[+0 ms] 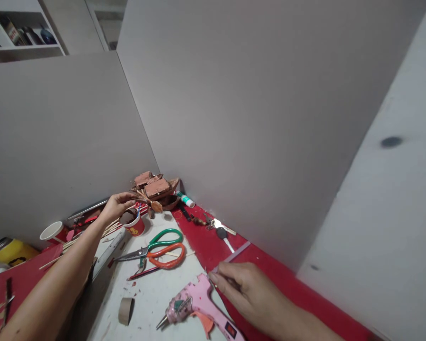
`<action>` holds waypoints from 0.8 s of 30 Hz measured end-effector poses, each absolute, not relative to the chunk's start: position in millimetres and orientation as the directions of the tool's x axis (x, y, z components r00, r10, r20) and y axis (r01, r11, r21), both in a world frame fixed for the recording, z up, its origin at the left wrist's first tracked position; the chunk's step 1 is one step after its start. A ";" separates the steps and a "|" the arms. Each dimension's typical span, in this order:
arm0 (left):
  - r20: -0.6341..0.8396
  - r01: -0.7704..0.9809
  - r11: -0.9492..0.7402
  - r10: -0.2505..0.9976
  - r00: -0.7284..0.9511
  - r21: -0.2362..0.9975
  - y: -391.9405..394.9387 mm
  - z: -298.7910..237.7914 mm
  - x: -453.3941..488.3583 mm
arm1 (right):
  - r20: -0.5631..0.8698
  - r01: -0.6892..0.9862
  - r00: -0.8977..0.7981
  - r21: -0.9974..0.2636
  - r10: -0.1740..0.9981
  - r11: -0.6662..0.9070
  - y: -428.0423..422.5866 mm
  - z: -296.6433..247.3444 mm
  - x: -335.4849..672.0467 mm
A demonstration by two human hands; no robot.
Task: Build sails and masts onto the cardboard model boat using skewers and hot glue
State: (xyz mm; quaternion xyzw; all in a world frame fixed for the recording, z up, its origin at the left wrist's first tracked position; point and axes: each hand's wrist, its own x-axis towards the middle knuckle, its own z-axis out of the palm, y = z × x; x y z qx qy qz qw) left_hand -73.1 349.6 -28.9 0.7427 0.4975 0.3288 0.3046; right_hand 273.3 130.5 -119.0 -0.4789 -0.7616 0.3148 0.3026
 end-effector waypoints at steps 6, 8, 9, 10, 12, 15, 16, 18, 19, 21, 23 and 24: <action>0.157 0.558 -0.317 0.936 0.316 0.767 350.7 -29.3 -68.4 | 0.152 0.564 -0.350 -0.754 0.924 0.337 128.7 -119.3 272.7; 0.152 0.564 -0.317 0.935 0.320 0.762 351.7 -29.5 -67.5 | 0.148 0.565 -0.350 -0.754 0.925 0.334 128.5 -120.4 272.8; 0.151 0.567 -0.318 0.935 0.322 0.760 352.3 -29.5 -67.3 | 0.146 0.565 -0.351 -0.755 0.925 0.334 128.5 -120.8 273.0; 0.150 0.568 -0.319 0.934 0.324 0.759 352.7 -29.4 -67.3 | 0.145 0.565 -0.352 -0.755 0.925 0.333 128.6 -121.1 273.1; 0.149 0.571 -0.320 0.934 0.325 0.756 353.3 -29.2 -67.6 | 0.150 0.564 -0.355 -0.753 0.923 0.339 128.8 -121.0 273.3; 0.142 0.575 -0.316 0.934 0.327 0.754 352.7 -28.8 -68.5 | 0.164 0.561 -0.356 -0.750 0.920 0.351 129.4 -120.0 273.1; 0.139 0.577 -0.313 0.935 0.326 0.755 352.2 -28.6 -69.0 | 0.167 0.560 -0.356 -0.749 0.919 0.353 129.7 -119.9 273.0; 0.134 0.577 -0.306 0.937 0.322 0.757 350.7 -28.5 -70.0 | 0.166 0.566 -0.354 -0.745 0.920 0.352 130.2 -120.3 272.7; 0.132 0.576 -0.303 0.938 0.320 0.759 349.9 -28.5 -70.6 | 0.166 0.571 -0.352 -0.742 0.921 0.352 130.5 -120.9 272.6; 0.132 0.570 -0.296 0.941 0.312 0.766 348.4 -28.7 -71.6 | 0.165 0.579 -0.350 -0.736 0.922 0.351 131.0 -122.4 272.7; 0.133 0.562 -0.291 0.943 0.305 0.775 347.3 -29.1 -72.4 | 0.160 0.583 -0.352 -0.734 0.922 0.350 131.2 -123.5 272.9; 0.134 0.557 -0.289 0.944 0.302 0.779 346.9 -29.4 -72.6 | 0.157 0.584 -0.353 -0.734 0.922 0.348 131.2 -123.7 273.0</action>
